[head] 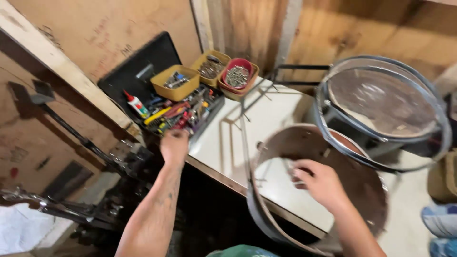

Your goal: Repairing and maintaining a drum by inspecting parts, cleaning with spray, and applying adhesive to the shell.

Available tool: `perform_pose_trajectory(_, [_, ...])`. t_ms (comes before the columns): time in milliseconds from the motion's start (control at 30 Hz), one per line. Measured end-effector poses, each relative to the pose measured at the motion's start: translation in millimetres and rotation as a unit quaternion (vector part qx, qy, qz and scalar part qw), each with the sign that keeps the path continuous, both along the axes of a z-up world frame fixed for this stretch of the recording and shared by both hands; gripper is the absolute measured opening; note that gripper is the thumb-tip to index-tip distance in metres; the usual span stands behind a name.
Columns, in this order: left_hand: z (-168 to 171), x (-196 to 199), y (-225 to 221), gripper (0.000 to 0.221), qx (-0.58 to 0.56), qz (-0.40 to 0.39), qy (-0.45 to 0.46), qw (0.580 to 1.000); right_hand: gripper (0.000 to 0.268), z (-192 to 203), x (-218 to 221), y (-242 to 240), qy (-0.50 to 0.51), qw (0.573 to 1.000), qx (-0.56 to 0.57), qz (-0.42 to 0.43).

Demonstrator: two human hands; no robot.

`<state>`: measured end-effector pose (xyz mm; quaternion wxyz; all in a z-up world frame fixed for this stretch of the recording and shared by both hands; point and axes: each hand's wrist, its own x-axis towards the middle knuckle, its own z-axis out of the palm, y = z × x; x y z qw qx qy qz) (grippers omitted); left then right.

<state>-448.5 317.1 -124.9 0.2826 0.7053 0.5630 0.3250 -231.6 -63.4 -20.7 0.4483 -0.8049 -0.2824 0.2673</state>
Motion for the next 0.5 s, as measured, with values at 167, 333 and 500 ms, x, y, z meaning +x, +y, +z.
perform_pose_trajectory(167, [-5.8, -18.1, 121.4, 0.052, -0.011, 0.21, 0.04, 0.977, 0.021, 22.2, -17.3, 6.7, 0.041, 0.993, -0.019, -0.107])
perform_pose_trajectory(333, [-18.9, -14.2, 193.3, 0.056, -0.05, 0.248, 0.044, 0.966, 0.014, 7.9, -32.8, 10.7, 0.0, 0.99, 0.066, -0.124])
perform_pose_trajectory(500, [-47.0, -23.3, 232.0, 0.034, -0.018, 0.261, 0.061, 0.963, 0.019, 2.8, -38.0, 18.2, 0.037, 0.976, 0.196, -0.091])
